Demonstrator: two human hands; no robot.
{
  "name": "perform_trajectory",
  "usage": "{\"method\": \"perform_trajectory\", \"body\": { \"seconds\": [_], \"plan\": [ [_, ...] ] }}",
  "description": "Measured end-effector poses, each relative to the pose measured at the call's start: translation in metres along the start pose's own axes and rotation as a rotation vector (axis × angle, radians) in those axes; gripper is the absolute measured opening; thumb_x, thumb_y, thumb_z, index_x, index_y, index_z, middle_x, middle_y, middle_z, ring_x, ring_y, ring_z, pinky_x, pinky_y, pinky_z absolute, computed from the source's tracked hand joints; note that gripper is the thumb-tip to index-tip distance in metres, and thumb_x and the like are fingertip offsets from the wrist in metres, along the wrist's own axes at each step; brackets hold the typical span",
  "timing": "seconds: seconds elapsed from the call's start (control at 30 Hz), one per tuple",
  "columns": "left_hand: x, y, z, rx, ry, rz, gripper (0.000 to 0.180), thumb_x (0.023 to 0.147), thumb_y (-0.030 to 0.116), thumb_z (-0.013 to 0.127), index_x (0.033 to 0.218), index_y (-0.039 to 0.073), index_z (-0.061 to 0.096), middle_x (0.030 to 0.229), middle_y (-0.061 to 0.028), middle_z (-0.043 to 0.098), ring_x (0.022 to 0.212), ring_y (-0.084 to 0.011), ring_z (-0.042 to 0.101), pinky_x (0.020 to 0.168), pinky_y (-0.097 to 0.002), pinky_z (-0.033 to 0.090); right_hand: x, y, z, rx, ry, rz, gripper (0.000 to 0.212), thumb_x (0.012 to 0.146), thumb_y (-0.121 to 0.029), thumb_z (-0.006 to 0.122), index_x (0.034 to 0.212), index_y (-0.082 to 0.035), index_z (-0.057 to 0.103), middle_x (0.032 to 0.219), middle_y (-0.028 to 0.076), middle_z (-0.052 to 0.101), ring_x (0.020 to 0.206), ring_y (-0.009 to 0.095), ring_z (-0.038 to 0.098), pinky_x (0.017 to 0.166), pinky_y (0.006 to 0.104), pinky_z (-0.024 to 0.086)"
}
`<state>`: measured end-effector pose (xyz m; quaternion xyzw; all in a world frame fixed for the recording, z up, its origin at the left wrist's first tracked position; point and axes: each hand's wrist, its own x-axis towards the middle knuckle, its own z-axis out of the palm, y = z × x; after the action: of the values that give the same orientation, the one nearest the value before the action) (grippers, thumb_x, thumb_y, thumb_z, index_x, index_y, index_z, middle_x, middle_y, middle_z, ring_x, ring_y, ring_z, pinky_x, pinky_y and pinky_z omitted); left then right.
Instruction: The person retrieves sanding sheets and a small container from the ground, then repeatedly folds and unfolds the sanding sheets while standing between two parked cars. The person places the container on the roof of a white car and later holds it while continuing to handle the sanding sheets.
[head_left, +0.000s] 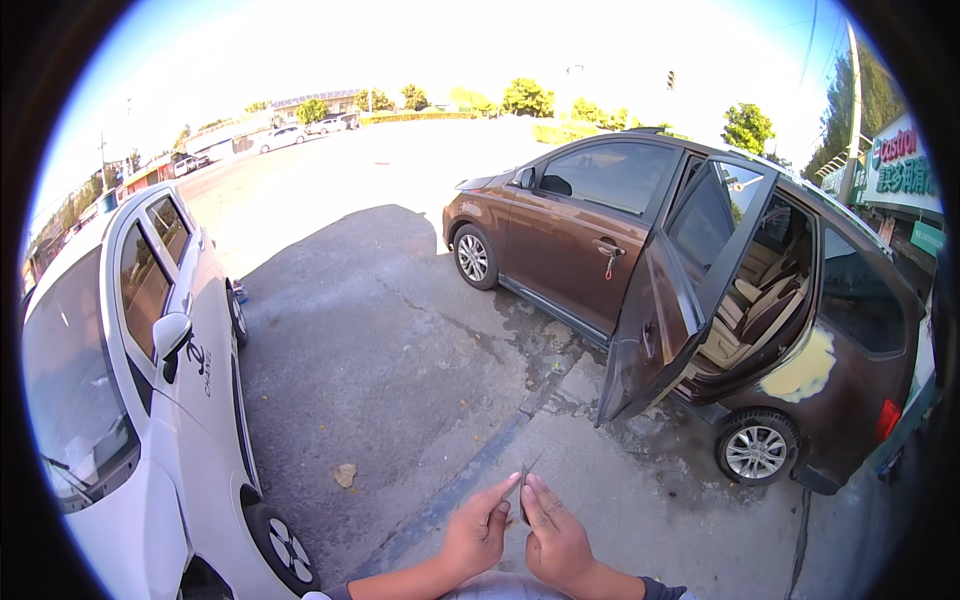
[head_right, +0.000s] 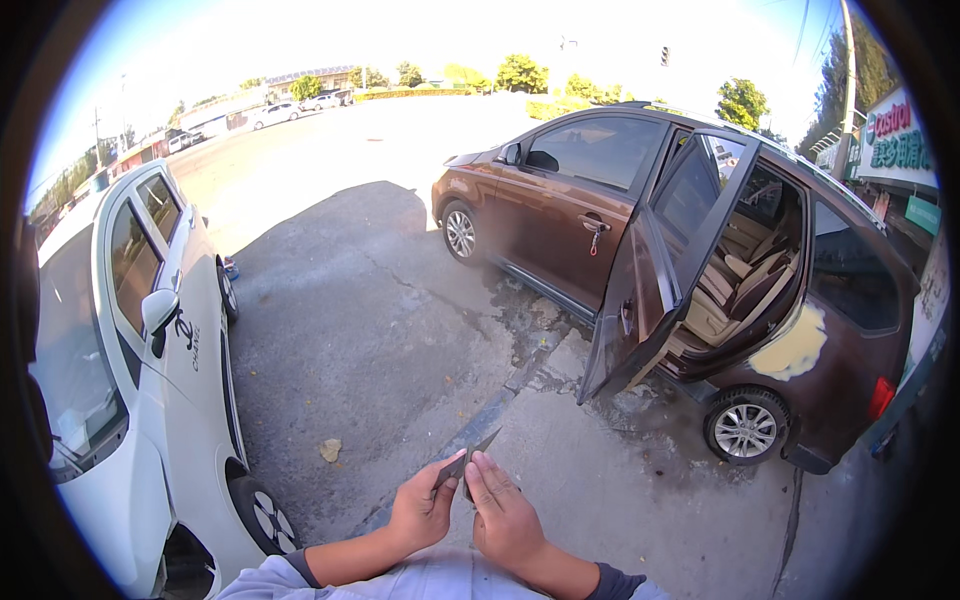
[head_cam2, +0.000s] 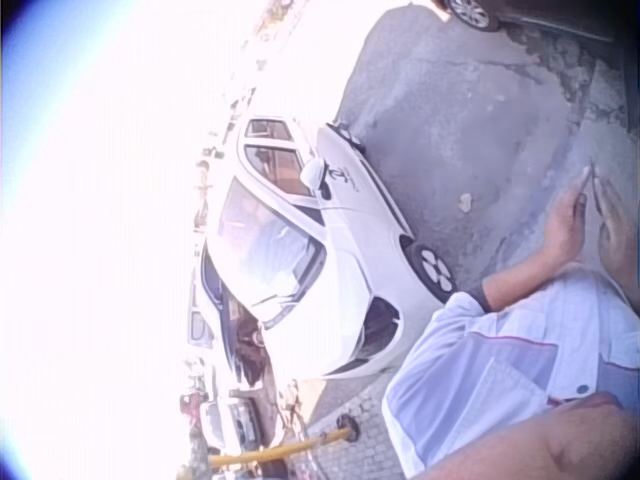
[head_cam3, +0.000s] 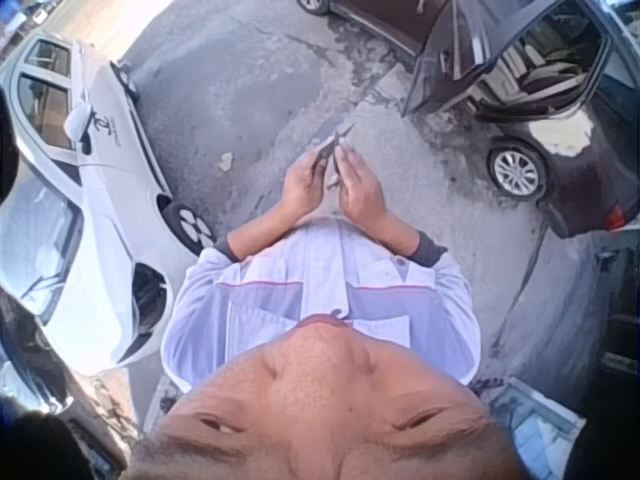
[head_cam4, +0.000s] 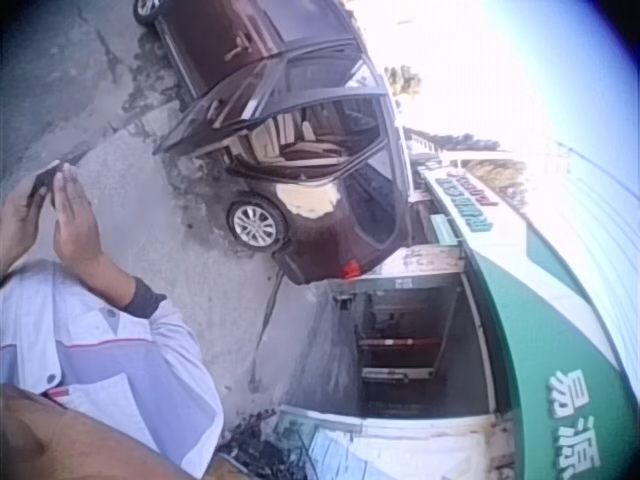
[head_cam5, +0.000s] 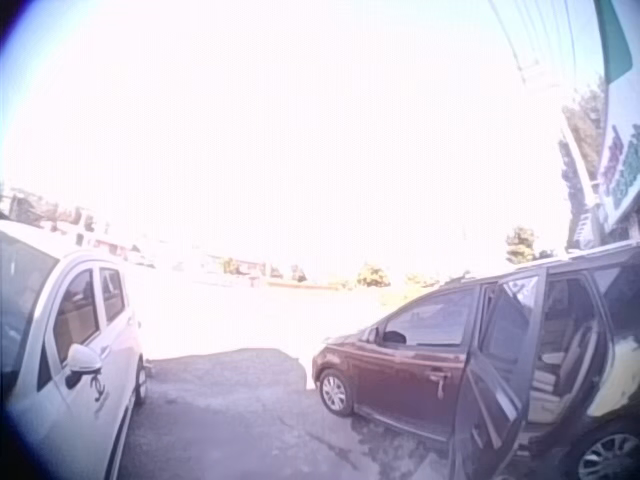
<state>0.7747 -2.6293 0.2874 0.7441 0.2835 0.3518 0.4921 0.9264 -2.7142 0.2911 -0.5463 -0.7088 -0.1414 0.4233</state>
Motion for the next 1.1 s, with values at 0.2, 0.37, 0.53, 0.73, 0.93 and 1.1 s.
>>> {"method": "perform_trajectory", "body": {
  "seconds": [0.2, 0.37, 0.53, 0.73, 0.93, 1.1],
  "plan": [
    [0.002, -0.002, 0.0, 0.065, 0.034, 0.265, 0.042, 0.106, 0.005, 0.059, 0.147, 0.012, 0.063, 0.123, -0.021, 0.073, 0.102, -0.0377, 0.074, 0.089, -0.039, 0.058, -0.001, -0.003, 0.001, 0.012, -0.04, 0.281, 0.063, 0.084, 0.011, 0.056, 0.147, 0.009, 0.055, 0.149, 0.031, 0.057, 0.139, 0.046, 0.058, 0.117, 0.0508, 0.048],
    [0.008, -0.006, -0.01, 0.052, 0.05, -0.008, 0.04, 0.106, 0.008, 0.06, 0.147, 0.009, 0.062, 0.106, -0.0167, 0.076, 0.088, -0.0275, 0.072, 0.082, -0.0345, 0.056, -0.008, -0.013, -0.003, 0.085, -0.022, 0.157, 0.062, 0.085, 0.014, 0.054, 0.147, 0.008, 0.056, 0.147, 0.031, 0.06, 0.136, 0.046, 0.06, 0.114, 0.0495, 0.051],
    [0.006, -0.007, -0.009, 0.018, 0.09, 0.024, 0.04, 0.106, 0.008, 0.06, 0.147, 0.009, 0.062, 0.109, -0.0169, 0.075, 0.087, -0.0273, 0.071, 0.083, -0.0347, 0.056, -0.002, 0.001, -0.006, 0.053, 0.102, 0.24, 0.066, 0.086, 0.015, 0.051, 0.151, 0.008, 0.051, 0.148, 0.033, 0.058, 0.138, 0.048, 0.058, 0.115, 0.0491, 0.05],
    [-0.003, -0.003, 0.003, 0.049, -0.035, 0.258, 0.041, 0.106, 0.007, 0.06, 0.147, 0.011, 0.063, 0.121, -0.0189, 0.073, 0.103, -0.0316, 0.073, 0.091, -0.038, 0.057, 0.009, 0.012, 0.004, -0.092, 0.033, 0.271, 0.072, 0.084, 0.014, 0.053, 0.156, 0.009, 0.044, 0.153, 0.033, 0.053, 0.142, 0.049, 0.053, 0.118, 0.0511, 0.047],
    [-0.003, -0.003, 0.0, 0.0, 0.051, 0.047, 0.04, 0.105, 0.006, 0.06, 0.145, 0.008, 0.063, 0.111, -0.0181, 0.075, 0.096, -0.0306, 0.075, 0.084, -0.0373, 0.058, -0.01, -0.008, 0.013, 0.01, -0.016, 0.154, 0.066, 0.084, 0.012, 0.056, 0.15, 0.009, 0.052, 0.149, 0.032, 0.057, 0.139, 0.048, 0.057, 0.117, 0.0515, 0.048],
    [0.003, -0.007, -0.01, 0.091, 0.087, 0.04, 0.039, 0.105, 0.006, 0.06, 0.144, 0.007, 0.064, 0.109, -0.0172, 0.075, 0.094, -0.028, 0.075, 0.083, -0.0368, 0.058, -0.022, -0.015, 0.001, 0.121, -0.048, 0.169, 0.058, 0.088, 0.01, 0.057, 0.146, 0.009, 0.056, 0.148, 0.032, 0.059, 0.139, 0.046, 0.058, 0.114, 0.0493, 0.05]
  ]
}}
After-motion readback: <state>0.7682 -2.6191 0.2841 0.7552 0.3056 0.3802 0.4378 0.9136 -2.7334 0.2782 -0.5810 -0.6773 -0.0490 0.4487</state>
